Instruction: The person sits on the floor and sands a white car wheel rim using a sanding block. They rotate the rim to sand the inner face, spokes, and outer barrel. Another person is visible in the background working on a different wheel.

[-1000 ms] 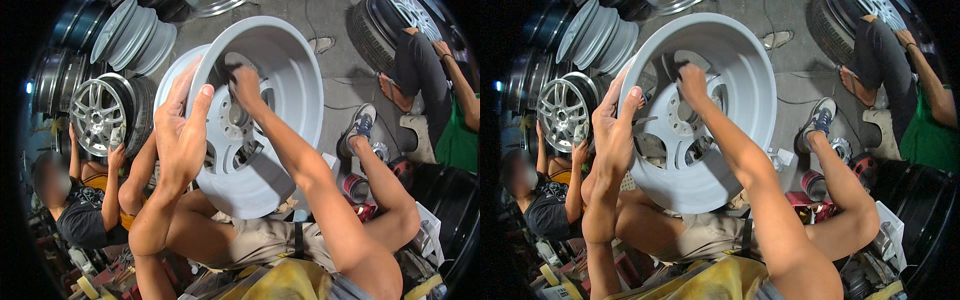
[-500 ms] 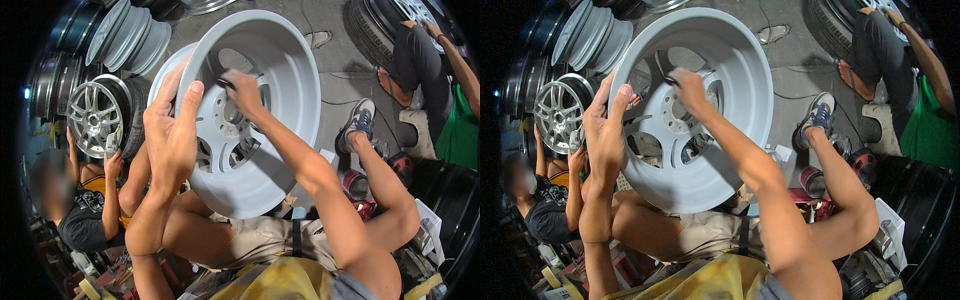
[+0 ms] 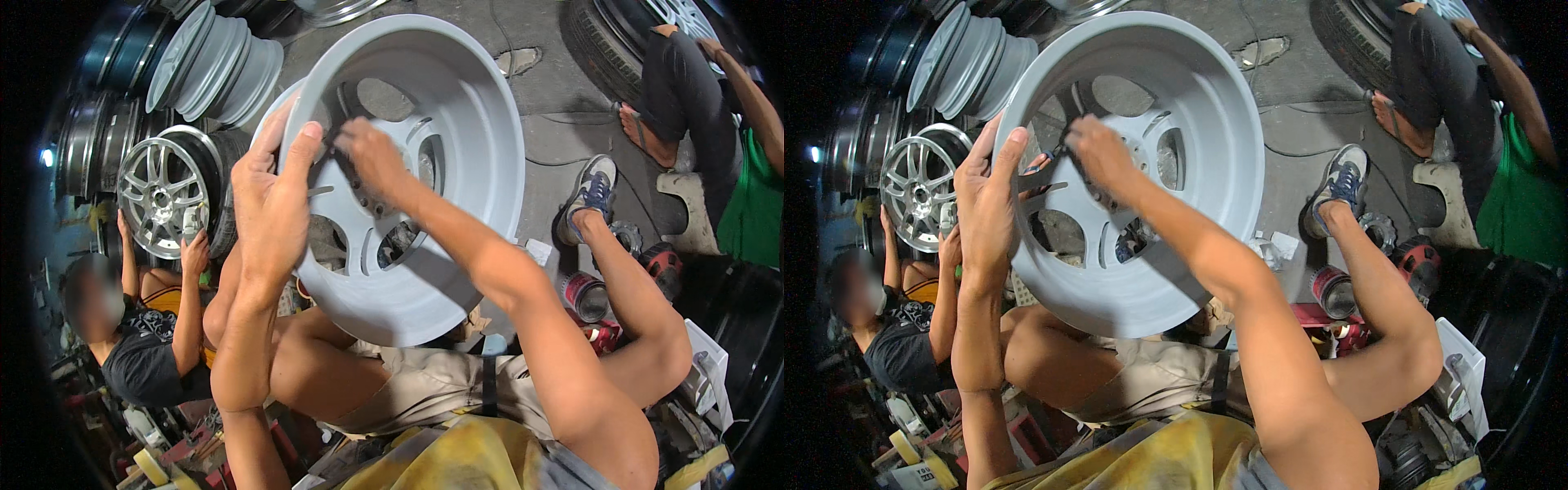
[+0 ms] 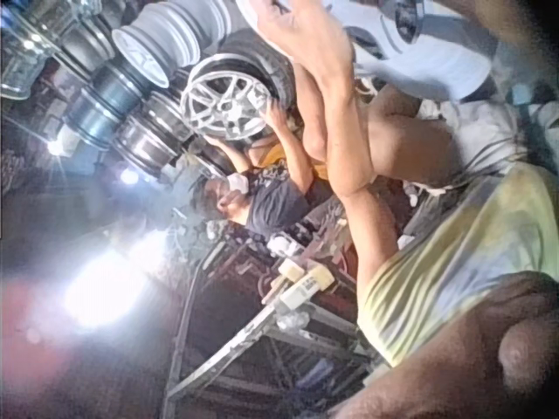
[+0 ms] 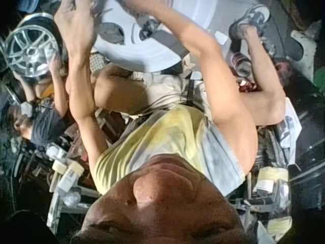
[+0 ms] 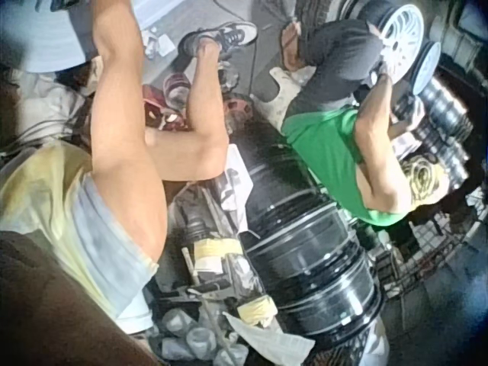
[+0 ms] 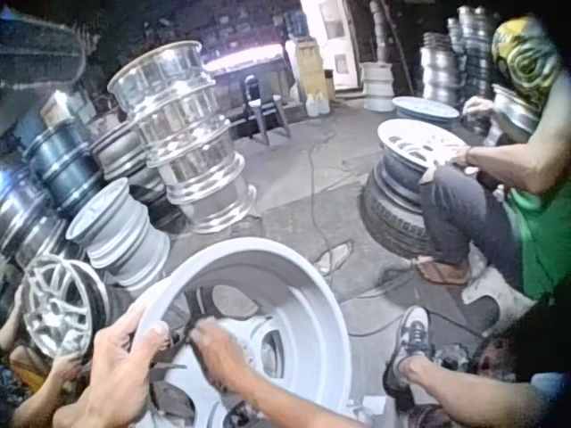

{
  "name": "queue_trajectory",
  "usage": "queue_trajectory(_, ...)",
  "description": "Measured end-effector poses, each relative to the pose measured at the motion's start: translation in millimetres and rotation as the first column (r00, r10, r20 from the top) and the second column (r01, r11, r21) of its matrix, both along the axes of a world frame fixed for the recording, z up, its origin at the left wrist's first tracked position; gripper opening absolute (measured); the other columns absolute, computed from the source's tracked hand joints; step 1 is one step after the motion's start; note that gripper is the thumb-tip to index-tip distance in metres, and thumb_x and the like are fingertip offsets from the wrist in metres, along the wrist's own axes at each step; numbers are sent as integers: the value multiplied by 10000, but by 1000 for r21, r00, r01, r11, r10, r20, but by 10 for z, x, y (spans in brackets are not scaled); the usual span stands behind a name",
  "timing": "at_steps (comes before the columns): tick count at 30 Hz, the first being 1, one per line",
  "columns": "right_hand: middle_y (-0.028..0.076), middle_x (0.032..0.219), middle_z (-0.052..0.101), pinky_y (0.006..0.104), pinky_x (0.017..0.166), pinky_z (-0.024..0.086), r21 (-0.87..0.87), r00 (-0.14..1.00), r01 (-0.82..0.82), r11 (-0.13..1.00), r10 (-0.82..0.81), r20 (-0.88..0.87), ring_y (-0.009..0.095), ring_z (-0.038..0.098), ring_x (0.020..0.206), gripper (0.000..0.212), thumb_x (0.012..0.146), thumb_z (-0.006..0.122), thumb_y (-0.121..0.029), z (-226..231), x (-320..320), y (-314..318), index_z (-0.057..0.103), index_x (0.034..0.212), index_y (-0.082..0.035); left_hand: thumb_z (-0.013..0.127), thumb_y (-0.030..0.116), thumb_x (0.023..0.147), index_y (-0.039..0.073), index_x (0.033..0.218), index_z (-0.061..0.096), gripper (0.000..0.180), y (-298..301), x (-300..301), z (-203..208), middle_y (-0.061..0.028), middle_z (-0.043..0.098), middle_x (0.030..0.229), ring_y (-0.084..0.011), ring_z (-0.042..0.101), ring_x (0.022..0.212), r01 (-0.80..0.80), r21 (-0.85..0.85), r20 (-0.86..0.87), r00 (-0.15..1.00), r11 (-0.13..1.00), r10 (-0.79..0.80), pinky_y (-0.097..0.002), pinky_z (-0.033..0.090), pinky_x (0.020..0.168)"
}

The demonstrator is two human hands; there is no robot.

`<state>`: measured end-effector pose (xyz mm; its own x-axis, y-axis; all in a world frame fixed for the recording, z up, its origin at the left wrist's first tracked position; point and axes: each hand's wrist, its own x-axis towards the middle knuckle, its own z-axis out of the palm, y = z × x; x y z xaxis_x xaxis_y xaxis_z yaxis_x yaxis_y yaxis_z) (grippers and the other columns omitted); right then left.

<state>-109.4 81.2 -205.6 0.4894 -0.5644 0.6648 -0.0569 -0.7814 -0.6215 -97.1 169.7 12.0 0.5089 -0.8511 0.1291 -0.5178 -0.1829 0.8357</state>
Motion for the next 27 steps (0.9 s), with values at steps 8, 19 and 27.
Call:
queue_trajectory(8,128,984,650,424,802,553,14,992,-107,994,106,69,330,659,930,213,792,647,-56,14,180,573,721,992,-57,634,220,986,-38,1349,600,447,-23,51,8,-90,693,1144,-112,597,1005,-45,68,-21,999,997,46,-259,478,879)
queue_trajectory(19,111,1208,656,486,1143,392,-237,966,-244,941,213,-149,289,547,1289,303,800,607,-104,-64,-238,723,746,1068,-106,607,197,994,-50,1337,606,423,-34,132,-7,-75,692,1134,-104,591,1005,-5,19,-101,995,1000,7,-246,469,914)
queue_trajectory(27,41,1118,656,520,1264,235,-578,840,-543,609,398,-369,235,511,1340,175,759,628,-160,-413,-666,448,751,877,-120,651,292,984,15,1339,604,453,-53,156,-14,-12,669,907,-42,610,665,24,12,-37,999,1000,-23,-170,496,522)
